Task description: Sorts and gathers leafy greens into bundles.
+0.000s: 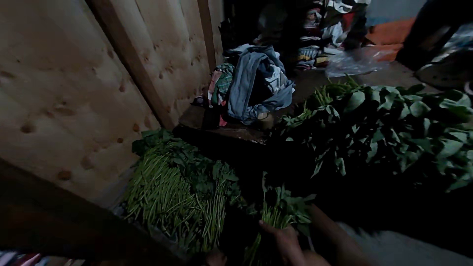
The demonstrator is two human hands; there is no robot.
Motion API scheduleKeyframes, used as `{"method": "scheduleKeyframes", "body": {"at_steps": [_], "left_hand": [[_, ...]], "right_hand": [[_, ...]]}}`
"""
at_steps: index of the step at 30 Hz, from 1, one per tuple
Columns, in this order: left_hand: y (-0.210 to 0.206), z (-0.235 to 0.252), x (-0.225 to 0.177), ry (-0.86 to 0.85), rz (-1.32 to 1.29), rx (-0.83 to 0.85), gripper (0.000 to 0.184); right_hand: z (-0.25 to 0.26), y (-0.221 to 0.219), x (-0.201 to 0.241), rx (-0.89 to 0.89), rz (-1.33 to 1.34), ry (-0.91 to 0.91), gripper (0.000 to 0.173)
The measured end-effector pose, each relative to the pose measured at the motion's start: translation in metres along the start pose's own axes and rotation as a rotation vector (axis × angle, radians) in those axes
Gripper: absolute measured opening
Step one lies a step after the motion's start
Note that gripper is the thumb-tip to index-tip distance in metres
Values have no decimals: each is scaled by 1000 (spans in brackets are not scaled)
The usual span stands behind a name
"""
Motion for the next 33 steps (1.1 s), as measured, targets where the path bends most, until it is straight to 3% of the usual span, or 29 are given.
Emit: {"method": "scheduleKeyframes", "body": {"at_steps": [3, 6, 10, 13, 17, 21, 27, 30, 33], "left_hand": [[52, 26, -30, -106, -87, -230, 44], [89, 55, -59, -178, -12, -461, 45], [104, 83, -70, -65, 158, -521, 48], [105, 77, -74, -24, 115, -588, 41], [101, 43, -70, -313, -299, -766, 33], [84, -4, -62, -567, -561, -840, 42], [43, -60, -53, -686, -636, -906, 30], [19, -73, -55, -691, -796, -826, 30], [-11, -90, -66, -751, -767, -719, 31]], "right_hand": [[1, -1, 2, 14, -30, -46, 48], [11, -4, 1, 35, -35, -30, 51], [15, -9, 3, 44, 10, -23, 49], [13, -12, 4, 23, 25, -35, 50], [9, -13, 3, 1, 54, -29, 53], [5, -12, 1, -11, 68, -12, 51], [-8, -5, 1, 29, 5, 16, 51], [-14, -3, 1, 83, -12, 45, 52], [-20, -3, 1, 118, -15, 39, 53]]}}
Point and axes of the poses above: each hand's wrist, its own z-axis towards the middle knuckle, its own y-axis out of the back of the hand, x = y × z, the point moved 3 cm from there along z, towards the middle knuckle, and after that the axes turned 15 degrees about -z, right-handed, at the moved point
